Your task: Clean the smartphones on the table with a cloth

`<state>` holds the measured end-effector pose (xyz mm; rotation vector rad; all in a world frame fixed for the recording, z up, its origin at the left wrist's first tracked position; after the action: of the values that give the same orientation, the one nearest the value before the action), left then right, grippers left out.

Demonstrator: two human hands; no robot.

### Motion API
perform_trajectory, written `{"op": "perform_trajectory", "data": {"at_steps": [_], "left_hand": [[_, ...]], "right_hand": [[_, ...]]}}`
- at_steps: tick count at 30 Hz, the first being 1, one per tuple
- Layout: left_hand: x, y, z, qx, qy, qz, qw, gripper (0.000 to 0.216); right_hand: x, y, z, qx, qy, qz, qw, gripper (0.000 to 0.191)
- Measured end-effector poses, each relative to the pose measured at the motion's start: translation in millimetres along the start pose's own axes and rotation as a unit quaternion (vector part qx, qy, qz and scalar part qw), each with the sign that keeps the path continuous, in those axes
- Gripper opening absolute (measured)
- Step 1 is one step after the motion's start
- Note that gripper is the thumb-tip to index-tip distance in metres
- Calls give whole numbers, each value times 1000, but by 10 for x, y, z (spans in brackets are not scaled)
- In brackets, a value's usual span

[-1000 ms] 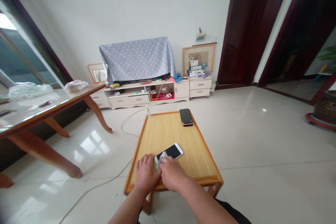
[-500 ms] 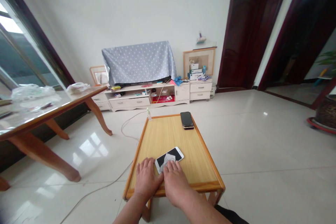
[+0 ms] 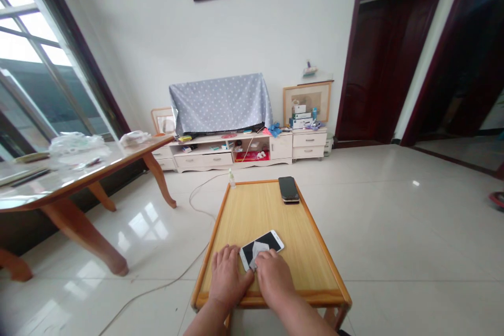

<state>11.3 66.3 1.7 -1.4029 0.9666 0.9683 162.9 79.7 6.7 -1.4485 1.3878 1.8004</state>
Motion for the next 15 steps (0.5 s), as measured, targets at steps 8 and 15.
{"op": "perform_trajectory", "data": {"at_steps": [8, 15], "left_hand": [[-10, 15, 13, 15, 3, -2, 1000, 57], [46, 62, 40, 14, -2, 3, 1000, 60]], "right_hand": [[-83, -356, 193, 68, -103, 249, 961, 20], [-92, -409, 191, 107, -120, 139, 977, 19]]}}
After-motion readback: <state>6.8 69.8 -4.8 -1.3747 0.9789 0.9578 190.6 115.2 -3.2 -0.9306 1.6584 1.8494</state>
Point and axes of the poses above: each hand's wrist, its own z-axis towards the middle knuckle, its own x-axis out of the palm, y = z × x, the point moved 5 cm from there along z, towards the middle knuckle, and after that the axes turned 12 degrees about y, right-handed, at the moved point
